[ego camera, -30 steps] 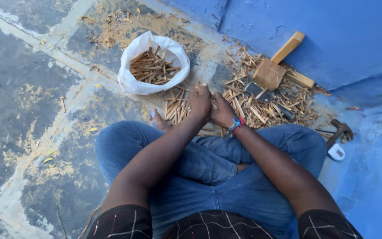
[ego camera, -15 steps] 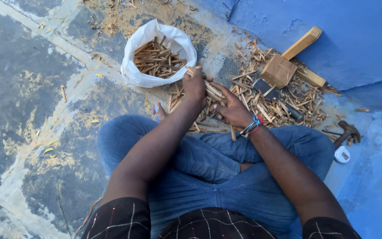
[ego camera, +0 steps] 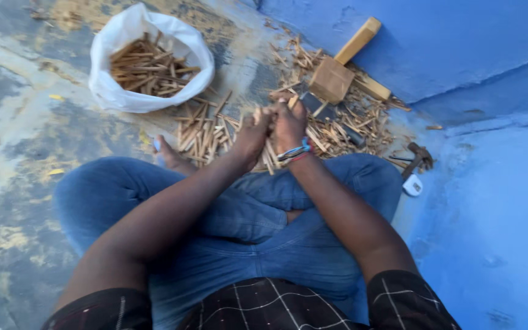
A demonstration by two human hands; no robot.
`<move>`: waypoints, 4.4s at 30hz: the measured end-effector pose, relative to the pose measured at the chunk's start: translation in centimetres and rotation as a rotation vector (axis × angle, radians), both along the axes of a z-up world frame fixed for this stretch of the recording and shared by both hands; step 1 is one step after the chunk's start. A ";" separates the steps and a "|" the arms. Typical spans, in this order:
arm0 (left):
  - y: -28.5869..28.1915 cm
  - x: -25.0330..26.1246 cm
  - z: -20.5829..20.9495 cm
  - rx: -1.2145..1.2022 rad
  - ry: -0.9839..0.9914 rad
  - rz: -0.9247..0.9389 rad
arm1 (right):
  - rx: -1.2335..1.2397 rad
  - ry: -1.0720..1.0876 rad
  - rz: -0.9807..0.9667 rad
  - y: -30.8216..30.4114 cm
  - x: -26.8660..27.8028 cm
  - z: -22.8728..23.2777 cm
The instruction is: The person sorts small wooden sticks by hand while sitting on a floor covered in wood shavings, picking up individual sticks and placing some into a white bag.
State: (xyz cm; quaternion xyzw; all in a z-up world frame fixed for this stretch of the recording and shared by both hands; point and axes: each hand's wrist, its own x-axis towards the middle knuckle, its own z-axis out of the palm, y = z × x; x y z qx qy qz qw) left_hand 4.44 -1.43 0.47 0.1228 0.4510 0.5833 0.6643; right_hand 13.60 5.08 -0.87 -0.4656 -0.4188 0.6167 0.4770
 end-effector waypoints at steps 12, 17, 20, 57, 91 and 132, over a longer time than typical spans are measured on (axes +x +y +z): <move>-2.6 1.0 1.8 -0.047 0.706 0.165 | -0.213 0.175 0.012 1.0 -0.2 -5.3; -1.5 0.3 2.6 0.036 0.647 0.129 | -0.376 0.403 -0.094 1.0 -0.4 -2.1; -0.8 0.1 3.1 0.004 0.642 0.047 | -0.362 0.359 -0.116 1.9 -0.4 0.4; -2.1 -2.3 8.9 0.439 0.834 0.185 | -0.380 0.850 0.188 -5.3 -1.8 3.1; 1.8 -7.5 2.0 -0.007 -0.216 -0.251 | 0.567 -0.320 0.546 -1.7 1.6 8.6; 0.9 -6.6 2.9 0.097 0.539 -0.102 | -0.251 0.198 0.127 -0.2 0.4 -1.7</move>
